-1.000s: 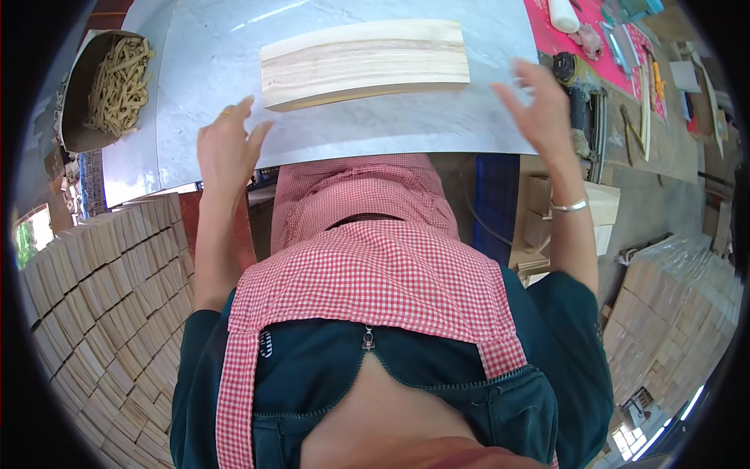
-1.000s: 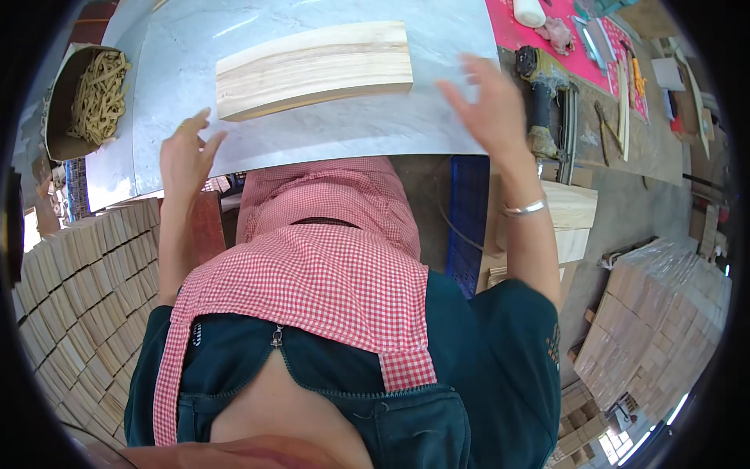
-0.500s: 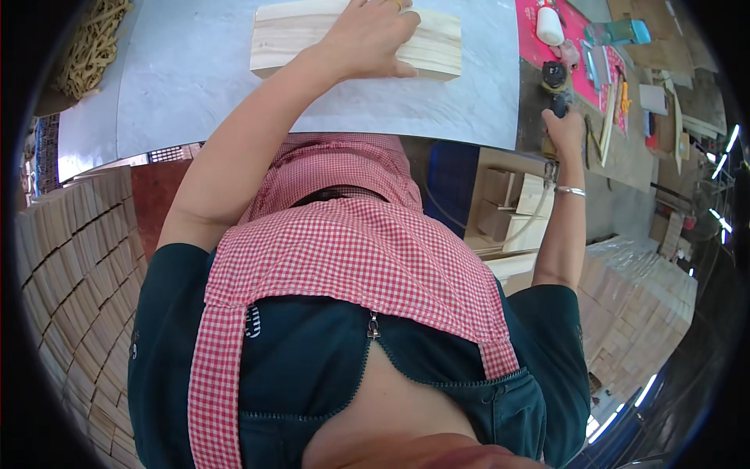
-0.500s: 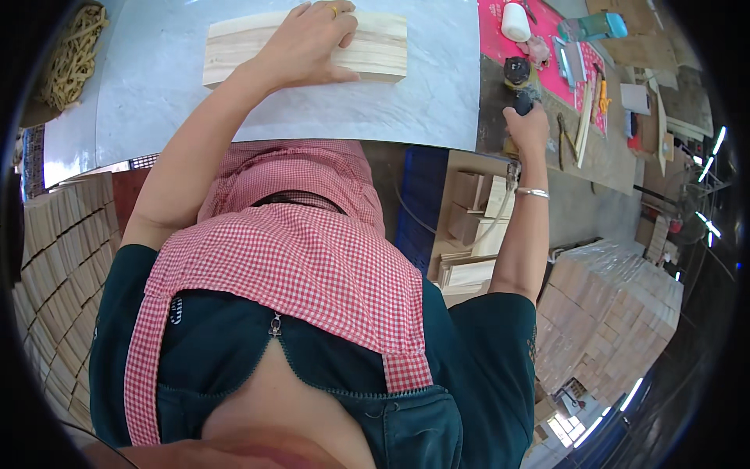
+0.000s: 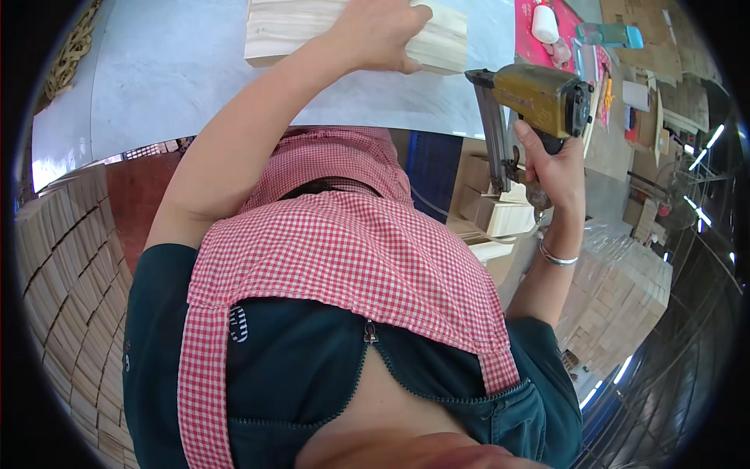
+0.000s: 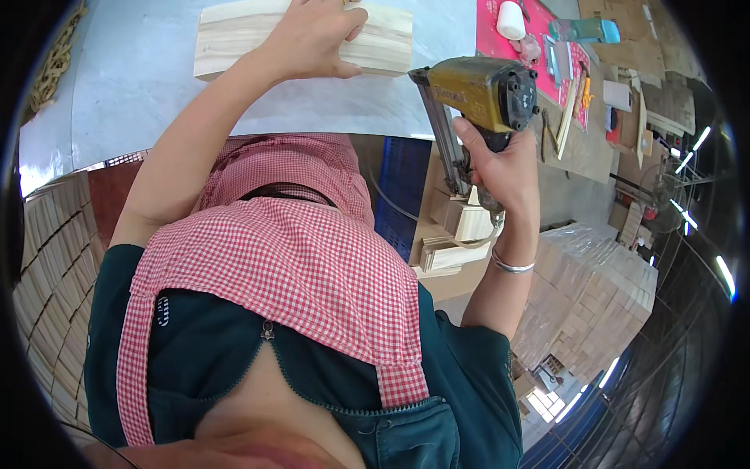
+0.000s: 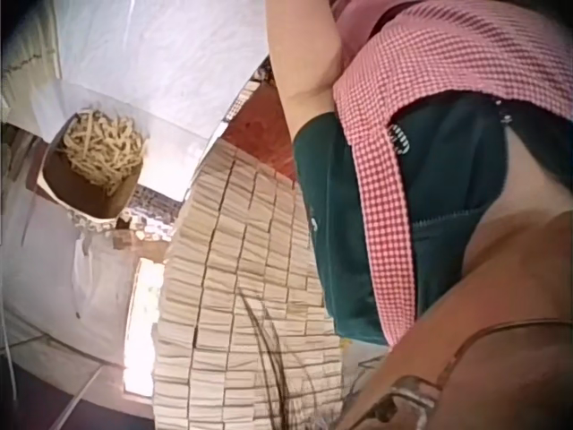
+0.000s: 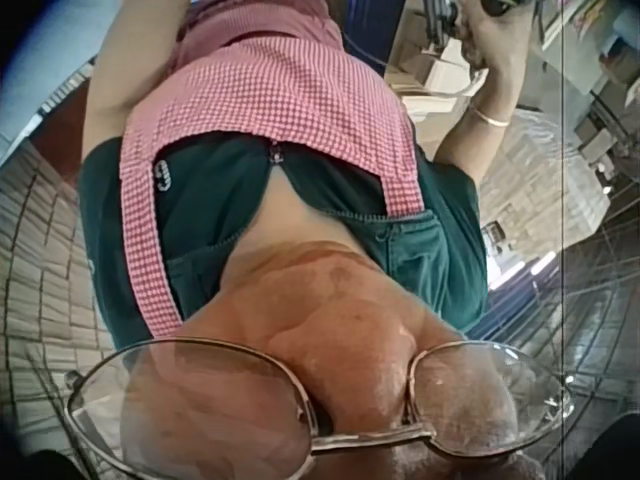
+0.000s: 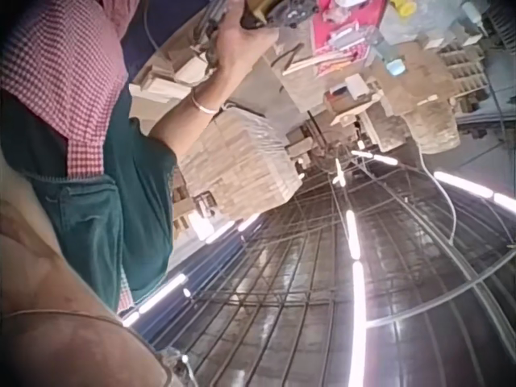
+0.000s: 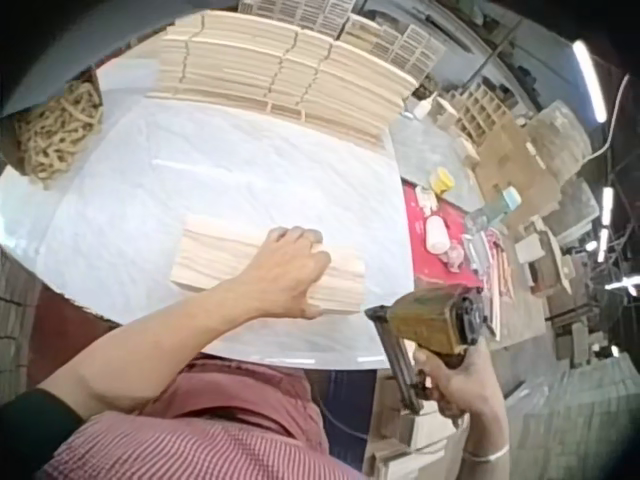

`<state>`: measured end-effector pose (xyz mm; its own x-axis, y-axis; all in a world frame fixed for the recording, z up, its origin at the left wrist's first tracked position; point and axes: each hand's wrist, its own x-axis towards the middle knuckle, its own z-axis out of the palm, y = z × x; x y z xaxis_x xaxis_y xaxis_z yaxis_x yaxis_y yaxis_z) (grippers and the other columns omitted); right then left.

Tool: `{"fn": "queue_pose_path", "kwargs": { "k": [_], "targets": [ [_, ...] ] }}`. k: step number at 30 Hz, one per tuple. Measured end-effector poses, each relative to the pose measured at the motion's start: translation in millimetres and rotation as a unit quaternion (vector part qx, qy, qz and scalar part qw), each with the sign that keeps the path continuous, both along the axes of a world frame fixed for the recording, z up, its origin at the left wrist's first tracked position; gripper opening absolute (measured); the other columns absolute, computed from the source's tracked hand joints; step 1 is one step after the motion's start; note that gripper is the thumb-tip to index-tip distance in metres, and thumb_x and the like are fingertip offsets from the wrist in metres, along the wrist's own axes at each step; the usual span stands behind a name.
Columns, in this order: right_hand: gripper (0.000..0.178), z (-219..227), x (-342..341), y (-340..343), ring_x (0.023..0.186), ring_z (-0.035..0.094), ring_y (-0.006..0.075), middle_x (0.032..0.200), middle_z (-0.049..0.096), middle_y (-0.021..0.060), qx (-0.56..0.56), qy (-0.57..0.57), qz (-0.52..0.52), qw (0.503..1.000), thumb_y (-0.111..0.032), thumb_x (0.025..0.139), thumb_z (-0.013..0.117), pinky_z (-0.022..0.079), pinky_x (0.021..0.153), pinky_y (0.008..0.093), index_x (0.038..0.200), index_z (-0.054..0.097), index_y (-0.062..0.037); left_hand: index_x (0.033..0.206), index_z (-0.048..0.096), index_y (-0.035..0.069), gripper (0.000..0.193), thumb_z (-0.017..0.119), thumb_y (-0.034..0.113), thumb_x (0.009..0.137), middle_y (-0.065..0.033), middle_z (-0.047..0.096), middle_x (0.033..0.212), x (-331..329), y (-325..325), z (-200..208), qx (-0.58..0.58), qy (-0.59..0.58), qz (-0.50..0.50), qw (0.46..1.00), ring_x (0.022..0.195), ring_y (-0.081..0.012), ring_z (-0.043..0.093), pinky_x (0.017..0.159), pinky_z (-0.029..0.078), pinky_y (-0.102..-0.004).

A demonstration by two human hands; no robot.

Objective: Assemble wooden boxes by applying glue to wooden slats and securing them with a staple gun.

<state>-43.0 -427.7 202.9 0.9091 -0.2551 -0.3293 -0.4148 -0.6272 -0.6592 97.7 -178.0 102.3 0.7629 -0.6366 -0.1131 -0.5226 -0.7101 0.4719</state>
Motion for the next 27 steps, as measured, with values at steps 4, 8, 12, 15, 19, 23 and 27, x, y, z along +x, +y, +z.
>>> {"fn": "queue_pose_path", "kwargs": {
  "k": [4, 8, 12, 15, 19, 23, 27],
  "targets": [
    [0.025, 1.0, 4.7, 6.9, 0.039, 0.043, 0.0076, 0.053, 0.053, -0.0010, -0.008, 0.021, 0.004, 1.000, -0.023, 0.093, 0.077, 0.035, 0.038, 0.0220, 0.083, 0.066, -0.0018, 0.096, 0.068, 0.005, 0.048, 0.081, 0.041, 0.068, -0.0190, 0.060, 0.110, -0.1, 0.1, -6.3, -0.015, 0.003, 0.004, 1.000, 0.107, -0.0360, 0.056, 0.097, 0.042, -0.0477],
    [0.027, 0.8, 8.5, 9.4, 0.038, 0.045, 0.0090, 0.051, 0.052, -0.0006, -0.005, 0.028, 0.003, 1.000, -0.023, 0.091, 0.078, 0.035, 0.037, 0.0237, 0.082, 0.066, 0.0001, 0.096, 0.068, 0.005, 0.047, 0.081, 0.041, 0.068, -0.0183, 0.060, 0.108, 0.0, -1.6, -13.3, -0.064, 0.021, 0.008, 0.998, 0.105, -0.0355, 0.056, 0.096, 0.042, -0.0474],
    [0.027, 7.6, 12.4, 13.4, 0.039, 0.046, 0.0094, 0.052, 0.052, -0.0005, -0.017, 0.055, 0.003, 0.998, -0.023, 0.091, 0.078, 0.036, 0.038, 0.0233, 0.082, 0.067, 0.0001, 0.095, 0.068, 0.005, 0.048, 0.082, 0.042, 0.068, -0.0186, 0.059, 0.110, 1.9, -3.0, -8.0, -0.003, -0.001, -0.005, 1.000, 0.107, -0.0355, 0.055, 0.095, 0.042, -0.0471],
    [0.027, 13.7, 23.5, 14.9, 0.039, 0.047, 0.0097, 0.052, 0.053, -0.0001, -0.055, 0.077, 0.023, 0.995, -0.023, 0.091, 0.078, 0.037, 0.039, 0.0231, 0.083, 0.067, 0.0006, 0.098, 0.067, 0.005, 0.049, 0.083, 0.040, 0.067, -0.0186, 0.059, 0.110, 2.1, -4.3, -20.3, -0.043, 0.008, -0.004, 0.999, 0.107, -0.0358, 0.055, 0.095, 0.042, -0.0477],
    [0.026, 19.6, 24.6, 19.0, 0.039, 0.048, 0.0099, 0.052, 0.055, 0.0005, -0.083, 0.081, 0.053, 0.992, -0.023, 0.090, 0.078, 0.038, 0.039, 0.0229, 0.085, 0.069, 0.0013, 0.102, 0.066, 0.004, 0.052, 0.084, 0.038, 0.067, -0.0185, 0.059, 0.111, -1.2, 11.4, -27.3, -0.089, 0.001, -0.006, 0.996, 0.106, -0.0365, 0.055, 0.096, 0.042, -0.0490],
    [0.026, 17.4, 18.7, 23.4, 0.040, 0.048, 0.0098, 0.053, 0.056, 0.0009, -0.047, 0.028, 0.074, 0.996, -0.023, 0.090, 0.078, 0.038, 0.039, 0.0226, 0.086, 0.070, 0.0021, 0.107, 0.062, 0.003, 0.056, 0.086, 0.032, 0.066, -0.0182, 0.059, 0.111, -9.3, 67.1, -22.6, -0.082, -0.035, -0.011, 0.996, 0.105, -0.0377, 0.055, 0.097, 0.042, -0.0517],
    [0.028, 16.2, 15.5, 38.3, 0.040, 0.049, 0.0095, 0.052, 0.056, 0.0009, -0.025, 0.018, 0.087, 0.996, -0.023, 0.090, 0.078, 0.037, 0.040, 0.0221, 0.090, 0.070, 0.0032, 0.101, 0.060, 0.004, 0.050, 0.086, 0.027, 0.065, -0.0174, 0.059, 0.107, -15.8, 133.1, -9.3, 0.010, 0.010, 0.075, 0.997, 0.105, -0.0367, 0.057, 0.096, 0.045, -0.0487]
  ]
}}
